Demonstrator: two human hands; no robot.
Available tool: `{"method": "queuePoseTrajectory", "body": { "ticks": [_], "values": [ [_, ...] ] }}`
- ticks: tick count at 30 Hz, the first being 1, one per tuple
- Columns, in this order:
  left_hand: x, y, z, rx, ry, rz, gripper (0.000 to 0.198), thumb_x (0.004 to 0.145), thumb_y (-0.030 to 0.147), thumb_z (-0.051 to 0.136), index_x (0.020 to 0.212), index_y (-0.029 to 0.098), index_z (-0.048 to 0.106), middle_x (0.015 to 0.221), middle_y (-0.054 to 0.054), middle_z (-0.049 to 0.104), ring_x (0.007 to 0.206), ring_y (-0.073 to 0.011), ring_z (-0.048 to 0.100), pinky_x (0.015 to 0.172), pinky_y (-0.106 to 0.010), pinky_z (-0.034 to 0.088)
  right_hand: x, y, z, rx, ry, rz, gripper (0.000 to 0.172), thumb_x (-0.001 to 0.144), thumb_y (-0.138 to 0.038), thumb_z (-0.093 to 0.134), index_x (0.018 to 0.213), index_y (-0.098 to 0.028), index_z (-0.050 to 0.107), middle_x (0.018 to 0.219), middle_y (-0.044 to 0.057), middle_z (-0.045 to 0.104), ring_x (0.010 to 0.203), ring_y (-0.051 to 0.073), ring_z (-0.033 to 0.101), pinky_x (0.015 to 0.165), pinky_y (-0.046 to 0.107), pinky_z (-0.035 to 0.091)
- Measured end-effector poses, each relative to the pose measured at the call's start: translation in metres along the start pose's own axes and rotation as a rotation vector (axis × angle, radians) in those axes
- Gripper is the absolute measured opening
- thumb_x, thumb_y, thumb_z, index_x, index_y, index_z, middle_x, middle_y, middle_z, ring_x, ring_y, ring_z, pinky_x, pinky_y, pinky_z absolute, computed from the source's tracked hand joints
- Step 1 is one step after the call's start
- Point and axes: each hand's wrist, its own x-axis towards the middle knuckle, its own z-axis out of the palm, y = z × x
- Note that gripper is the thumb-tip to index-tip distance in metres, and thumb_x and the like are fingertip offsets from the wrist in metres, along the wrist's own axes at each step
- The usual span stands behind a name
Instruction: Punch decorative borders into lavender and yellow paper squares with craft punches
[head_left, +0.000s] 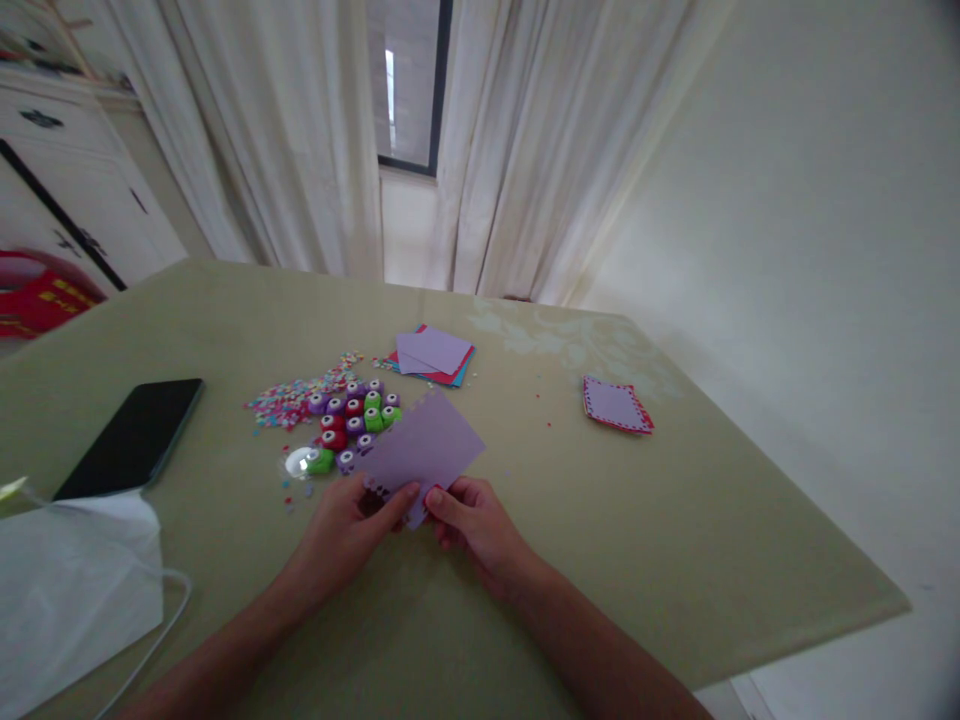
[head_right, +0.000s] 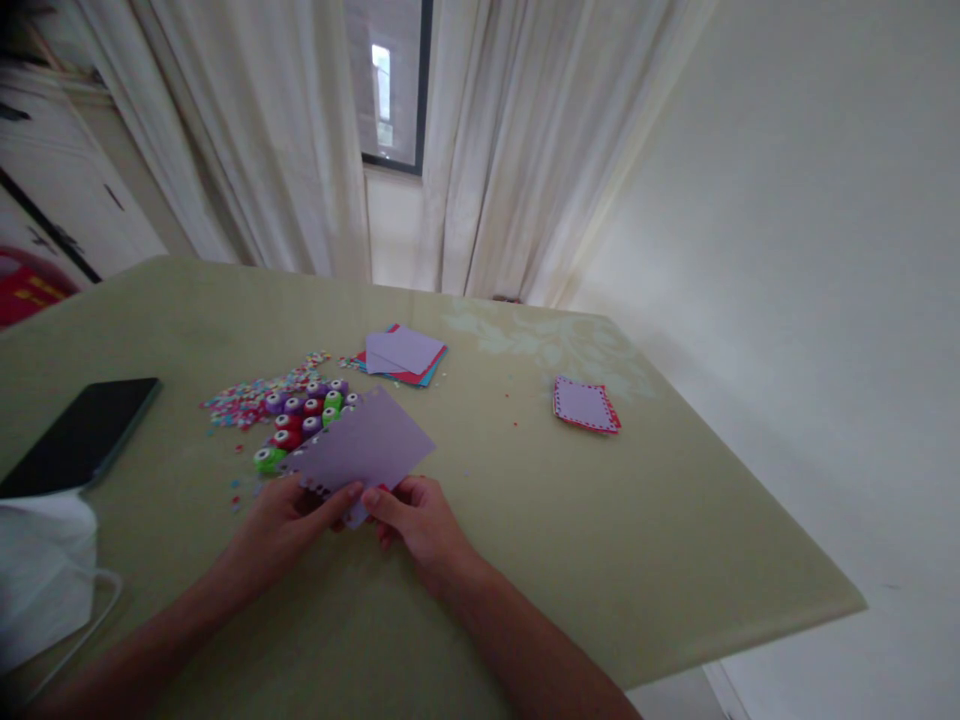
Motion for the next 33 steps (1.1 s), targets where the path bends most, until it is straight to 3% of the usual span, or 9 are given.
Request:
{"method": "queuePoseTrajectory", "body": {
  "ticks": [12, 16, 18, 22, 25, 27, 30, 33],
  "values": [
    [0.0, -0.007, 0.001, 0.046, -0.044, -0.009, 0.039, 0.085, 0.052, 0.069, 0.061, 0.021, 0.068, 0.053, 0.001, 0.069, 0.049, -0.0164, 0.061, 0.047, -0.024, 0.042, -0.001, 0.0, 0.0, -0.051, -0.018, -0.049, 0.052, 0.069, -0.067, 0.086, 0.073, -0.017, 0.071, 0.06, -0.003, 0.055, 0.048, 0.008, 0.035, 0.047, 0.024, 0.024],
    [-0.002, -0.006, 0.004, 0.024, -0.041, -0.007, 0.037, 0.085, 0.049, 0.068, 0.06, 0.022, 0.069, 0.053, 0.001, 0.069, 0.05, -0.0164, 0.063, 0.048, -0.024, 0.043, -0.003, -0.004, 0.005, 0.02, -0.085, -0.129, 0.044, 0.07, -0.06, 0.088, 0.08, -0.019, 0.077, 0.071, 0.001, 0.066, 0.067, 0.016, 0.056, 0.069, 0.028, 0.044],
    [-0.002, -0.004, 0.004, -0.006, -0.055, -0.023, 0.037, 0.085, 0.051, 0.069, 0.062, 0.021, 0.07, 0.055, 0.0, 0.071, 0.053, -0.0178, 0.065, 0.05, -0.024, 0.046, -0.004, -0.005, 0.005, 0.006, -0.073, -0.167, 0.043, 0.072, -0.06, 0.087, 0.083, -0.019, 0.077, 0.076, 0.002, 0.068, 0.071, 0.018, 0.058, 0.074, 0.03, 0.045],
    [0.0, 0.0, 0.0, -0.041, -0.03, -0.046, 0.038, 0.082, 0.053, 0.07, 0.064, 0.02, 0.072, 0.058, -0.001, 0.073, 0.055, -0.0193, 0.067, 0.052, -0.025, 0.049, -0.004, -0.003, 0.002, -0.102, -0.059, -0.105, 0.049, 0.071, -0.064, 0.086, 0.08, -0.018, 0.072, 0.063, -0.004, 0.056, 0.052, 0.01, 0.039, 0.054, 0.025, 0.033],
    [0.004, 0.001, -0.008, -0.029, 0.067, -0.064, 0.04, 0.08, 0.055, 0.071, 0.06, 0.02, 0.069, 0.057, -0.001, 0.071, 0.054, -0.0189, 0.066, 0.052, -0.025, 0.048, -0.004, -0.006, -0.006, -0.144, -0.015, -0.134, 0.05, 0.066, -0.055, 0.092, 0.09, -0.02, 0.066, 0.069, -0.005, 0.057, 0.056, 0.01, 0.044, 0.054, 0.023, 0.034],
    [0.006, 0.002, -0.012, -0.038, 0.123, -0.077, 0.04, 0.078, 0.055, 0.071, 0.059, 0.02, 0.069, 0.056, -0.001, 0.071, 0.055, -0.0189, 0.065, 0.052, -0.026, 0.049, -0.002, -0.012, -0.016, -0.305, 0.051, -0.237, 0.043, 0.073, -0.049, 0.089, 0.094, -0.021, 0.065, 0.076, -0.003, 0.062, 0.065, 0.013, 0.054, 0.061, 0.024, 0.041],
    [0.009, 0.006, -0.017, -0.105, 0.174, -0.077, 0.036, 0.074, 0.054, 0.073, 0.061, 0.02, 0.069, 0.056, 0.0, 0.07, 0.055, -0.0189, 0.065, 0.053, -0.026, 0.05, 0.004, -0.021, -0.038, -0.779, 0.208, -0.452, 0.022, 0.091, -0.041, 0.074, 0.099, -0.02, 0.071, 0.088, 0.004, 0.067, 0.077, 0.018, 0.061, 0.072, 0.031, 0.047],
    [0.012, 0.009, -0.023, -0.141, 0.228, -0.054, 0.034, 0.072, 0.052, 0.074, 0.059, 0.021, 0.068, 0.056, 0.0, 0.068, 0.053, -0.0178, 0.063, 0.051, -0.025, 0.048, 0.014, -0.024, -0.058, -1.082, 0.332, -0.548, 0.018, 0.098, -0.031, 0.065, 0.102, -0.019, 0.076, 0.106, 0.011, 0.066, 0.085, 0.021, 0.065, 0.085, 0.037, 0.051]
  ]
}}
